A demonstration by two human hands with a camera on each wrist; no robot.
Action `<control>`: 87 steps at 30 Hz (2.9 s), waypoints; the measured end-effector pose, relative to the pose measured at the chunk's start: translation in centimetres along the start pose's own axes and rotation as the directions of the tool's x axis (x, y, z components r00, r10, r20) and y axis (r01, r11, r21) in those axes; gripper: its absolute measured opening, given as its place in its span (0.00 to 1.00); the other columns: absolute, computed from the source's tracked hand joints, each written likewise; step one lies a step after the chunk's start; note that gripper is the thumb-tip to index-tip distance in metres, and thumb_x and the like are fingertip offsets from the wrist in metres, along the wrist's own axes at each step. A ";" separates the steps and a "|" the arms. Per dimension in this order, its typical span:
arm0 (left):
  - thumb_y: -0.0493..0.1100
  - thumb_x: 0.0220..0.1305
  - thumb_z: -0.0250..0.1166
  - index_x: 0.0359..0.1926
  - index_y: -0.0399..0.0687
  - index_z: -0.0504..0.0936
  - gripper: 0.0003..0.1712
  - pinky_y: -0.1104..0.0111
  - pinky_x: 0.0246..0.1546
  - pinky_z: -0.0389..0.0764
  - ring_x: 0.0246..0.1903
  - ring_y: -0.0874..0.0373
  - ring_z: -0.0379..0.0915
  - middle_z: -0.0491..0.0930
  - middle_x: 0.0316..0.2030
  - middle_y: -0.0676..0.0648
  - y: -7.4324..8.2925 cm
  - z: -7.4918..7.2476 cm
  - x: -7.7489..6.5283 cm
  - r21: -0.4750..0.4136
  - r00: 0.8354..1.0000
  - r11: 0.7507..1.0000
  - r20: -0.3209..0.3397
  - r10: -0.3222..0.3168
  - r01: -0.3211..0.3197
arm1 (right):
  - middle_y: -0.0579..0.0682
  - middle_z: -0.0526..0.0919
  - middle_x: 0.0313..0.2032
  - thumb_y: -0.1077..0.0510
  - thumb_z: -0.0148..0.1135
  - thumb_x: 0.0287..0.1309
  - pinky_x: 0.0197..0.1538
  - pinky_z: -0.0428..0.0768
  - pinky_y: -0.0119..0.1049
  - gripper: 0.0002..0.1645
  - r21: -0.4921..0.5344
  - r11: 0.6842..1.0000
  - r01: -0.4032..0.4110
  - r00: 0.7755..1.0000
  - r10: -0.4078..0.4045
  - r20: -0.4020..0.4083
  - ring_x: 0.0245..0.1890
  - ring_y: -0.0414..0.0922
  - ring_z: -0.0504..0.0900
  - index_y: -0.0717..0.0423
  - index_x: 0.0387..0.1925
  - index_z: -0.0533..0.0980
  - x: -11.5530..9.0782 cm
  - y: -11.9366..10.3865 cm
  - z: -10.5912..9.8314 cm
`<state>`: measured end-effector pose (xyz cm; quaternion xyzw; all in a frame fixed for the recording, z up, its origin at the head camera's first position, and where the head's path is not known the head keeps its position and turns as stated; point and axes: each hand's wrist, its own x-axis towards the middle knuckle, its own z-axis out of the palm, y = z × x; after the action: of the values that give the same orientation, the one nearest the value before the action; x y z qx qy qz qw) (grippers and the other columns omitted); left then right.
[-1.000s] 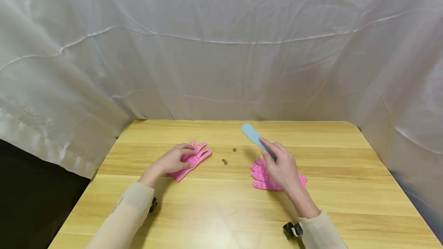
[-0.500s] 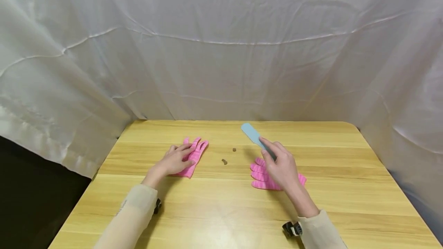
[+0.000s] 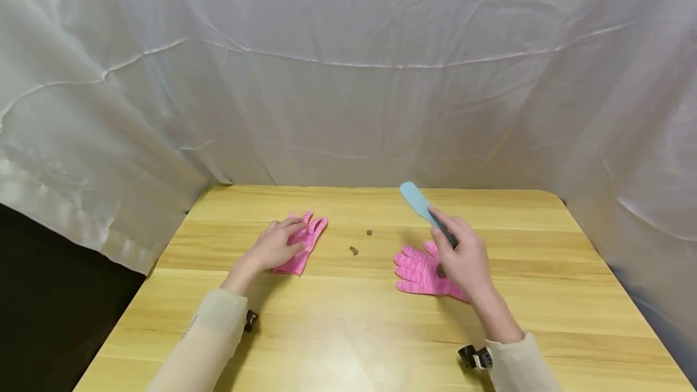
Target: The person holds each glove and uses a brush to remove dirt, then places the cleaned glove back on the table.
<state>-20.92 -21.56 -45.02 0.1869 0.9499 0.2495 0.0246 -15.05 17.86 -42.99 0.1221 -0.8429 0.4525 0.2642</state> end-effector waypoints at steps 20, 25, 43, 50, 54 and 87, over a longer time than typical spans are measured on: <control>0.40 0.73 0.64 0.67 0.47 0.78 0.23 0.63 0.55 0.82 0.57 0.51 0.78 0.80 0.62 0.44 13.5 7.3 1.8 -0.576 0.988 0.806 -0.010 0.157 -0.134 | 0.48 0.80 0.40 0.64 0.63 0.70 0.25 0.69 0.25 0.24 -0.116 0.992 -0.060 0.998 0.057 -0.024 0.26 0.36 0.70 0.51 0.65 0.80 -1.9 3.5 -6.6; 0.40 0.71 0.67 0.64 0.47 0.81 0.22 0.73 0.50 0.83 0.50 0.57 0.81 0.83 0.57 0.44 15.8 9.8 2.6 -0.548 0.962 0.824 0.120 0.246 -0.143 | 0.50 0.81 0.40 0.62 0.63 0.72 0.27 0.68 0.27 0.23 -0.170 0.983 -0.071 0.994 0.084 0.067 0.28 0.37 0.70 0.51 0.65 0.80 -2.4 4.4 -8.1; 0.43 0.56 0.80 0.55 0.52 0.87 0.24 0.82 0.43 0.75 0.40 0.69 0.73 0.83 0.45 0.58 17.8 12.6 6.1 -0.196 0.859 0.914 0.316 0.402 -0.355 | 0.52 0.82 0.42 0.57 0.61 0.74 0.26 0.69 0.30 0.22 -0.222 0.971 -0.095 0.972 0.138 0.190 0.28 0.38 0.69 0.51 0.67 0.79 -2.2 5.5 -9.8; 0.43 0.61 0.76 0.49 0.57 0.90 0.15 0.82 0.41 0.72 0.37 0.71 0.70 0.80 0.39 0.62 17.0 12.2 5.9 -0.084 0.832 0.886 0.312 0.459 -0.457 | 0.51 0.81 0.41 0.57 0.60 0.75 0.26 0.68 0.31 0.22 -0.232 0.968 -0.096 0.970 0.143 0.195 0.28 0.38 0.68 0.51 0.67 0.79 -2.3 5.6 -9.8; 0.40 0.62 0.74 0.44 0.58 0.91 0.10 0.82 0.39 0.71 0.35 0.72 0.70 0.83 0.38 0.63 16.9 11.7 5.7 -0.051 0.836 0.880 0.290 0.466 -0.473 | 0.51 0.81 0.40 0.57 0.61 0.74 0.26 0.68 0.31 0.22 -0.232 0.969 -0.088 0.973 0.134 0.190 0.27 0.38 0.68 0.51 0.66 0.79 -2.3 5.6 -9.7; 0.28 0.54 0.75 0.55 0.40 0.82 0.26 0.73 0.35 0.81 0.38 0.58 0.72 0.75 0.52 0.44 15.4 11.3 5.9 -0.597 0.994 0.797 0.107 -0.032 0.089 | 0.50 0.81 0.41 0.54 0.59 0.76 0.26 0.66 0.31 0.23 -0.215 0.969 -0.119 0.969 0.161 0.186 0.26 0.39 0.68 0.50 0.67 0.78 -2.4 5.3 -10.0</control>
<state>-19.50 -1.77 -47.25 0.1502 0.8253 0.5276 0.1339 -12.04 29.05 -43.54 0.0799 -0.9136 0.3672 0.1553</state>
